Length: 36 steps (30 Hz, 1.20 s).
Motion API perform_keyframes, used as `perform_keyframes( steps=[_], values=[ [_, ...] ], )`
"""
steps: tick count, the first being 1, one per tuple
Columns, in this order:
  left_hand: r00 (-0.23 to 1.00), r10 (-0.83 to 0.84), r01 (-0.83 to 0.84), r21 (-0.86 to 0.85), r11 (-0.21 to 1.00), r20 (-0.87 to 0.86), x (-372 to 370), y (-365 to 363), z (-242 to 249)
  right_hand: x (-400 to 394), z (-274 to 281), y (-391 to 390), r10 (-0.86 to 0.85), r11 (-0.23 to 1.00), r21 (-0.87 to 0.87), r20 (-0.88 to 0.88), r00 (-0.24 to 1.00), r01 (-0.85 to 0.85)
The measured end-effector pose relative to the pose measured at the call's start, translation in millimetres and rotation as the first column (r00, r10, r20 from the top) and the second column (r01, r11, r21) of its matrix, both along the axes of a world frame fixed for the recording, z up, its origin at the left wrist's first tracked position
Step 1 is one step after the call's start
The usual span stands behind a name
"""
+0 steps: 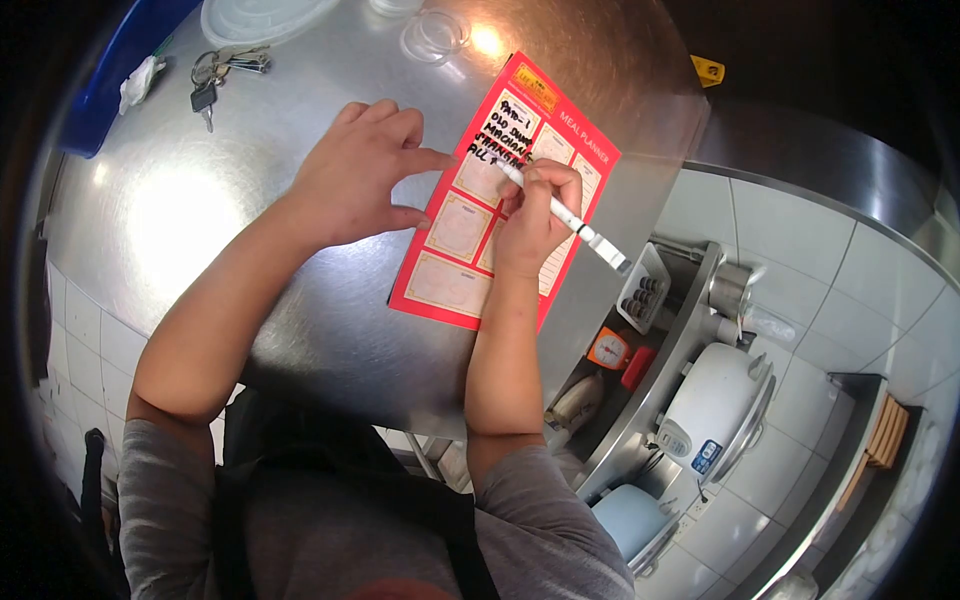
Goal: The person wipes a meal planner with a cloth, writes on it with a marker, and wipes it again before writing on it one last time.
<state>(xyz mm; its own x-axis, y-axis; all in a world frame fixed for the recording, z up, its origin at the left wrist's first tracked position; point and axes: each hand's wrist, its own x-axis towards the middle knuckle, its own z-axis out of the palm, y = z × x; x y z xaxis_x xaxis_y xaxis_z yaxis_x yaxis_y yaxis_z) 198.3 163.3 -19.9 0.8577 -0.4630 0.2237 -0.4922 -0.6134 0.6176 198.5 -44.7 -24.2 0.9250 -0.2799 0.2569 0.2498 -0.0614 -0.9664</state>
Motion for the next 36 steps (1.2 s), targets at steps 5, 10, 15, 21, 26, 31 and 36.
perform_keyframes(
  steps=[5, 10, 15, 21, 26, 31, 36],
  values=[
    [1.0, 0.007, -0.007, -0.008, 1.0, 0.002, -1, -1, -1, -2, 2, -1, -0.051, 0.998, 0.024, -0.027, 0.998, 0.052],
    [1.0, 0.009, -0.009, -0.003, 1.0, 0.022, -2, -2, -1, -2, 2, -3, -0.038, 0.999, 0.026, -0.027, 0.999, 0.039],
    [1.0, 0.009, -0.009, 0.001, 1.0, 0.014, -1, -1, -1, -4, 4, -5, -0.133, 0.989, 0.059, -0.028, 0.991, 0.135],
    [1.0, 0.015, -0.015, 0.002, 1.0, 0.017, -2, -1, 1, -2, -2, -10, -0.049, 0.999, 0.006, 0.005, 0.999, 0.049],
    [0.999, 0.018, -0.018, -0.006, 1.0, 0.026, -2, -1, 0, -2, 2, -5, -0.074, 0.997, -0.017, -0.026, 0.997, 0.073],
    [0.999, 0.018, -0.017, -0.022, 1.0, 0.035, -2, -1, -2, -1, 1, -6, -0.112, 0.994, -0.014, -0.03, 0.993, 0.112],
    [1.0, 0.018, -0.018, -0.01, 1.0, 0.022, -2, -1, 0, -4, 4, -11, -0.105, 0.994, 0.042, -0.007, 0.994, 0.105]
  ],
)
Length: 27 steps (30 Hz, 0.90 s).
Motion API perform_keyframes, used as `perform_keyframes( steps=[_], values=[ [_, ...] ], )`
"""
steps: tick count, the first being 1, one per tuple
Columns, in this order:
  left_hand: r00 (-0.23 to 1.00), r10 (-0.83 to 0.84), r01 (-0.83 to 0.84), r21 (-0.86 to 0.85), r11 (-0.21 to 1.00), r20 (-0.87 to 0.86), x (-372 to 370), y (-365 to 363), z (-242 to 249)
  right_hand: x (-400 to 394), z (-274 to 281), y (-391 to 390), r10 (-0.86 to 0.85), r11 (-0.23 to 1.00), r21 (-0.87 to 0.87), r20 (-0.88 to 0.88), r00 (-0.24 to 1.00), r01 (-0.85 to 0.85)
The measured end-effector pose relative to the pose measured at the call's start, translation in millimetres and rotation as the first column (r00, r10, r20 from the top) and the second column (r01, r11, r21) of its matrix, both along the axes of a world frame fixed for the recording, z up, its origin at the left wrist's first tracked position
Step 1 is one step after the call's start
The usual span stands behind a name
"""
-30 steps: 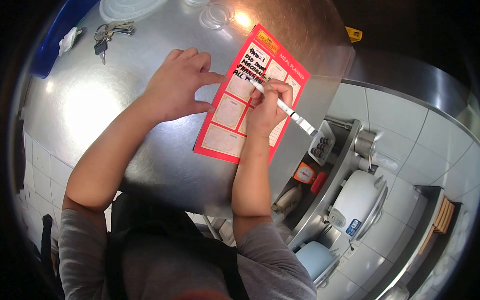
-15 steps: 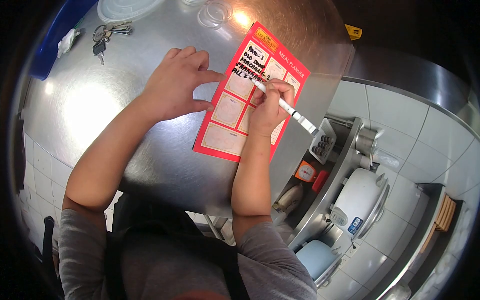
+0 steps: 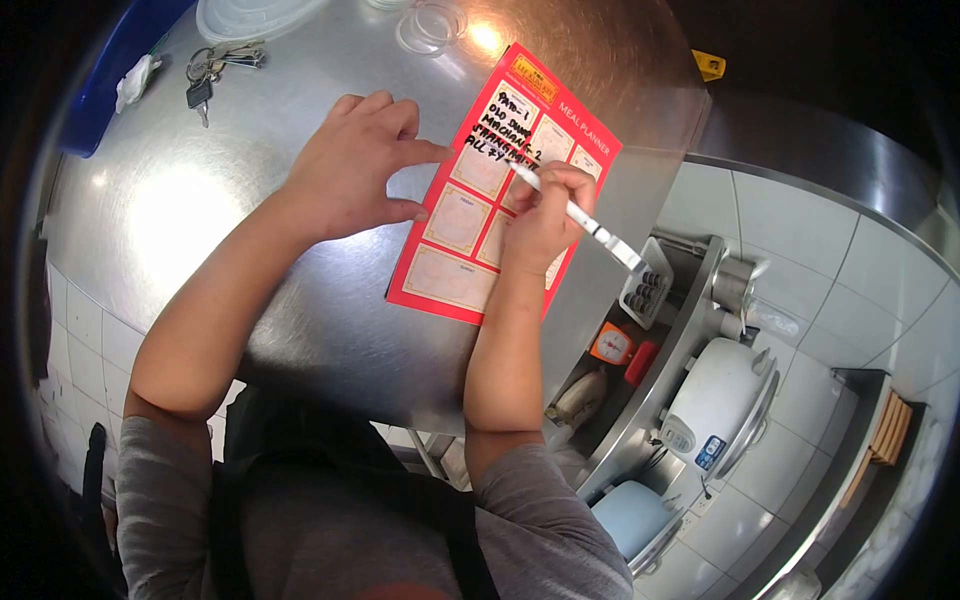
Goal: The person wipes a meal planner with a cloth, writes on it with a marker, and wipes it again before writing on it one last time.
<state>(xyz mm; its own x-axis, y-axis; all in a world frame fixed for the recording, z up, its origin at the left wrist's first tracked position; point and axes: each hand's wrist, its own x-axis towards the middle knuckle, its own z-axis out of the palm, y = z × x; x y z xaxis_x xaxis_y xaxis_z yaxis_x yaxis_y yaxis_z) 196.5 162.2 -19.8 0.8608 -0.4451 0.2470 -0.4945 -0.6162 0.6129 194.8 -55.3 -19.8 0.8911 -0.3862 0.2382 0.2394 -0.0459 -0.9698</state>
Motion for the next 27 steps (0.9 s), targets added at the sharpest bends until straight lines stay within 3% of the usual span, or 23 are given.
perform_keyframes(
  steps=[4, 10, 13, 16, 17, 19, 21, 24, 25, 27],
  values=[
    [1.0, -0.002, 0.002, -0.007, 1.0, -0.005, 0, 0, 0, -2, -3, -5, -0.053, 0.999, 0.01, -0.015, 0.998, 0.054],
    [1.0, -0.002, 0.003, -0.021, 1.0, 0.013, 0, 0, -2, 0, -5, 1, 0.062, 0.994, -0.095, 0.046, 0.997, -0.058],
    [1.0, -0.012, 0.013, -0.042, 0.999, 0.014, 1, -1, -2, 0, 10, 1, -0.201, 0.978, 0.079, 0.072, 0.977, 0.195],
    [0.999, -0.022, 0.024, -0.042, 0.999, 0.028, 3, 3, -1, -15, 34, -32, -0.038, 0.999, 0.028, 0.003, 0.999, 0.038],
    [0.999, -0.032, 0.033, -0.046, 0.998, 0.035, 3, 2, -1, -23, 42, -38, 0.056, 0.986, -0.147, -0.154, 0.986, -0.079],
    [0.999, -0.033, 0.035, -0.039, 0.999, 0.042, 3, 0, 0, -27, 41, -40, 0.04, 0.854, -0.483, -0.311, 0.95, -0.194],
    [0.998, -0.035, 0.037, -0.027, 0.999, 0.056, 3, 2, 1, -29, 57, -21, -0.015, 0.66, -0.675, -0.45, 0.893, -0.329],
    [0.997, -0.048, 0.048, -0.008, 0.999, 0.066, 2, 3, 4, -27, 74, -9, -0.047, 0.519, -0.708, -0.583, 0.811, -0.479],
    [0.997, -0.047, 0.047, -0.002, 0.999, 0.055, 1, 2, 6, -27, 80, -4, -0.152, 0.447, -0.705, -0.667, 0.73, -0.551],
    [0.997, -0.071, 0.071, -0.001, 0.998, 0.029, 2, 1, 8, -36, 74, -1, -0.107, 0.331, -0.775, -0.598, 0.795, -0.539]
  ],
)
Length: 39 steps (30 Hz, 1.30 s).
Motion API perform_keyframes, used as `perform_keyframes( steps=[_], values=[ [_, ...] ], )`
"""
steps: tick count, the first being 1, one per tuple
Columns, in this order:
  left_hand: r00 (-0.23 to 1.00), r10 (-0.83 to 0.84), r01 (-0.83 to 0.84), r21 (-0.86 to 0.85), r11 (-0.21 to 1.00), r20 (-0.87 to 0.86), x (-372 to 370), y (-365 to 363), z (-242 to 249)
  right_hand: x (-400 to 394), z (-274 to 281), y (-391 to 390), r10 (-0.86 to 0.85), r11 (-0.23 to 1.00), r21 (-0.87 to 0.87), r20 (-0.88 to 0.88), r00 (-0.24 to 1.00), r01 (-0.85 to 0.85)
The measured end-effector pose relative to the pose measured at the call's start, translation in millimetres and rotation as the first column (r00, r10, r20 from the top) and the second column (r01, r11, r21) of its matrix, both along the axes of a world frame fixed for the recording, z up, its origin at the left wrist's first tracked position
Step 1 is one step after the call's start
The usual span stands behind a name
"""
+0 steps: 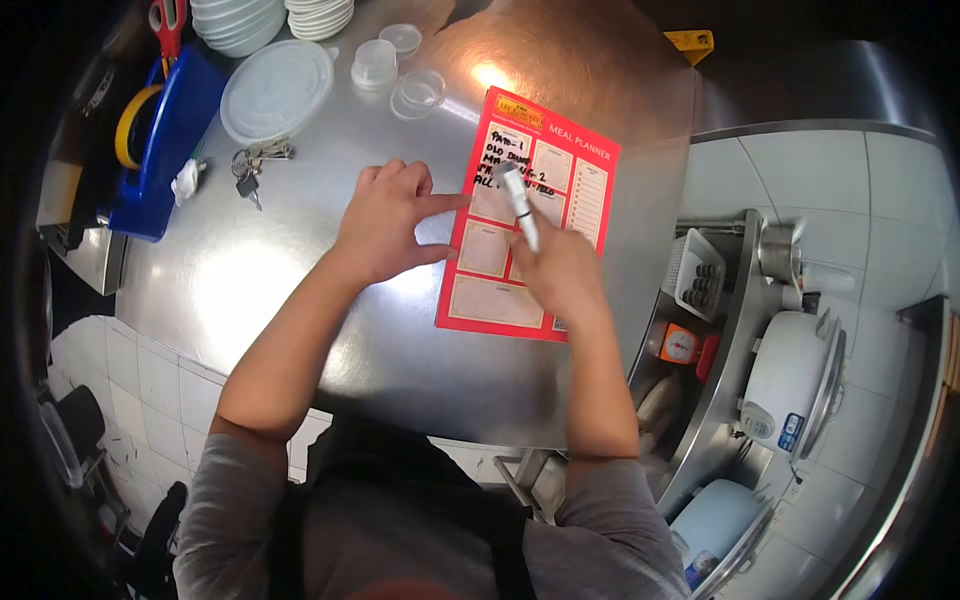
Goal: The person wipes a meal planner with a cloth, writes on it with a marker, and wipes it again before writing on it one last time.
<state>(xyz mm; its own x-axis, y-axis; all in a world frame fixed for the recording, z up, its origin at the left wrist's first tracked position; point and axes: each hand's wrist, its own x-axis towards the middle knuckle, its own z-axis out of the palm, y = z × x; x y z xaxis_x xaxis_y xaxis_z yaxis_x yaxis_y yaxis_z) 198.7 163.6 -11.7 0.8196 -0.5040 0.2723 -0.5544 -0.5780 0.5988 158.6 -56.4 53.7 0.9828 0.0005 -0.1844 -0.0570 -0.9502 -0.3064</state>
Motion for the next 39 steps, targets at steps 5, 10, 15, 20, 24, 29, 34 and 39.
perform_keyframes(
  steps=[5, 10, 15, 20, 24, 29, 34, 39],
  values=[
    [0.999, 0.041, -0.041, 0.019, 0.999, 0.003, 0, 2, 2, 3, 18, 43, 0.032, 0.774, 0.633, -0.049, 0.998, 0.006],
    [0.975, 0.026, -0.099, -0.326, 0.94, -0.221, -6, -5, -19, 60, 20, 146, 0.56, 0.828, -0.113, 0.203, 0.803, -0.549],
    [0.99, -0.089, 0.06, -0.254, 0.965, -0.106, -7, -11, -24, 68, 0, 191, 0.868, 0.478, -0.333, 0.042, 0.494, -0.813],
    [0.991, -0.082, 0.091, -0.078, 0.993, 0.11, -4, -9, -28, 60, 0, 222, 0.898, 0.415, -0.432, 0.054, 0.436, -0.801],
    [0.988, -0.077, 0.097, -0.142, 0.985, 0.137, -3, -7, -27, 64, -6, 263, 0.832, 0.542, -0.274, 0.306, 0.462, -0.794],
    [0.99, -0.101, 0.117, -0.163, 0.98, 0.101, -1, -2, -15, 79, -41, 309, 0.611, 0.688, -0.038, 0.571, 0.549, -0.725],
    [0.994, -0.061, 0.069, -0.096, 0.993, 0.092, -3, -7, -10, 83, 4, 231, 0.245, 0.751, 0.328, 0.668, 0.703, -0.574],
    [0.993, -0.079, 0.084, -0.045, 0.995, 0.092, -2, -8, -17, 93, 1, 225, 0.328, 0.721, 0.435, 0.47, 0.819, -0.539]
  ],
)
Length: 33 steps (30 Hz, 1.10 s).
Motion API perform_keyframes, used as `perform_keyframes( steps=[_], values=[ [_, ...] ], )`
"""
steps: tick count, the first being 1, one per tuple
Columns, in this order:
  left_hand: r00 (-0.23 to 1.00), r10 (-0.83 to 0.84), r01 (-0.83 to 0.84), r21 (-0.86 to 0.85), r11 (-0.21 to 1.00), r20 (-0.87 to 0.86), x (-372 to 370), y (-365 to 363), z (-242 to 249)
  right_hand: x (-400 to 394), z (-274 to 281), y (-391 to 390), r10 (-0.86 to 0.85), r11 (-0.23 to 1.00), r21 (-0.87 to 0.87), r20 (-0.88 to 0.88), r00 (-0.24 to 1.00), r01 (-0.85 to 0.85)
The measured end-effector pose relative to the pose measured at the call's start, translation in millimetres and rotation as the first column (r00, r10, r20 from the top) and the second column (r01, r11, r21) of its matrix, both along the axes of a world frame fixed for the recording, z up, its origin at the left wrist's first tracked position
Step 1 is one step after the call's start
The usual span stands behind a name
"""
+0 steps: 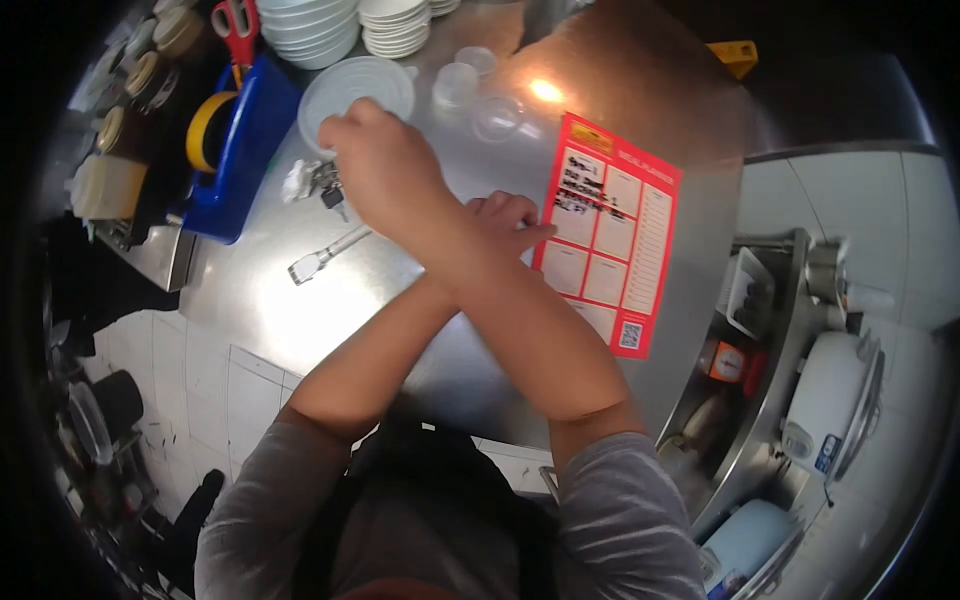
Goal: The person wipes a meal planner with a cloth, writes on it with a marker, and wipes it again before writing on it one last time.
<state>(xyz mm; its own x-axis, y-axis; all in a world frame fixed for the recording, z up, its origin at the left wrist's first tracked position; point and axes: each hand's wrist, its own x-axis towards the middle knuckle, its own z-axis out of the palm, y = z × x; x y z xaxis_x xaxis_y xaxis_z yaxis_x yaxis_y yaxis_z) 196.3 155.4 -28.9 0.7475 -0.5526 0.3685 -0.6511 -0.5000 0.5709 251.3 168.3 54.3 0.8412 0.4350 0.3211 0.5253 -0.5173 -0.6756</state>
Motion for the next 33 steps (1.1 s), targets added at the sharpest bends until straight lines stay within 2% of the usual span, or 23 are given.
perform_keyframes(
  steps=[2, 4, 7, 10, 12, 14, 15, 17, 19, 22, 23, 26, 27, 30, 33],
  values=[
    [0.998, -0.03, 0.03, 0.005, 1.0, -0.046, 0, 0, 0, 2, -21, 31, 0.135, 0.988, -0.082, 0.053, 0.989, -0.131],
    [0.994, -0.055, 0.049, -0.065, 0.997, -0.095, -2, 6, 9, -13, -24, 57, 0.08, 0.963, -0.263, 0.108, 0.991, -0.049],
    [0.987, -0.071, 0.059, -0.081, 0.995, -0.144, -2, 7, 15, -2, -59, 75, 0.117, 0.932, -0.362, 0.216, 0.969, -0.031],
    [0.987, -0.097, 0.09, -0.058, 0.994, -0.13, 1, 8, 7, -5, -12, 16, 0.029, 0.995, 0.089, 0.251, 0.968, -0.053],
    [0.984, -0.095, 0.088, -0.052, 0.995, -0.15, 0, 6, 2, -15, 14, -35, -0.085, 0.968, 0.242, 0.068, 0.994, 0.066],
    [0.982, -0.058, 0.043, -0.087, 0.995, -0.181, -1, 11, 11, -33, 30, -98, -0.179, 0.956, 0.22, -0.096, 0.979, 0.197],
    [0.981, -0.098, 0.09, -0.055, 0.994, -0.168, 0, 15, 16, -44, 28, -132, -0.256, 0.902, 0.268, -0.298, 0.92, 0.338],
    [0.977, -0.094, 0.093, -0.018, 0.996, -0.192, -4, 9, 18, -72, 12, -196, -0.385, 0.846, 0.205, -0.402, 0.831, 0.492],
    [0.97, -0.117, 0.121, 0.008, 0.993, -0.212, -12, -1, 18, -97, -8, -242, -0.493, 0.801, 0.055, -0.503, 0.709, 0.596],
    [0.961, -0.177, 0.184, 0.014, 0.983, -0.214, -28, -17, 18, -119, -31, -269, -0.752, 0.659, -0.321, -0.321, 0.576, 0.681],
    [0.961, -0.186, 0.191, 0.003, 0.982, -0.203, -31, -19, 16, -122, -37, -269, -0.768, 0.64, -0.275, -0.226, 0.599, 0.717],
    [0.963, -0.199, 0.2, -0.014, 0.98, -0.18, -30, -19, 14, -131, -61, -258, -0.733, 0.597, -0.212, 0.25, 0.633, 0.774],
    [0.965, -0.197, 0.196, -0.02, 0.98, -0.174, -30, -18, 14, -133, -64, -249, -0.697, 0.598, -0.285, 0.276, 0.661, 0.749],
    [0.963, -0.209, 0.208, -0.021, 0.978, -0.171, -29, -17, 14, -125, -49, -218, -0.73, 0.659, -0.252, 0.009, 0.683, 0.709],
    [0.963, -0.217, 0.21, -0.061, 0.976, -0.156, -29, -17, 13, -106, -44, -230, -0.804, 0.565, -0.233, 0.058, 0.591, 0.792]
  ],
)
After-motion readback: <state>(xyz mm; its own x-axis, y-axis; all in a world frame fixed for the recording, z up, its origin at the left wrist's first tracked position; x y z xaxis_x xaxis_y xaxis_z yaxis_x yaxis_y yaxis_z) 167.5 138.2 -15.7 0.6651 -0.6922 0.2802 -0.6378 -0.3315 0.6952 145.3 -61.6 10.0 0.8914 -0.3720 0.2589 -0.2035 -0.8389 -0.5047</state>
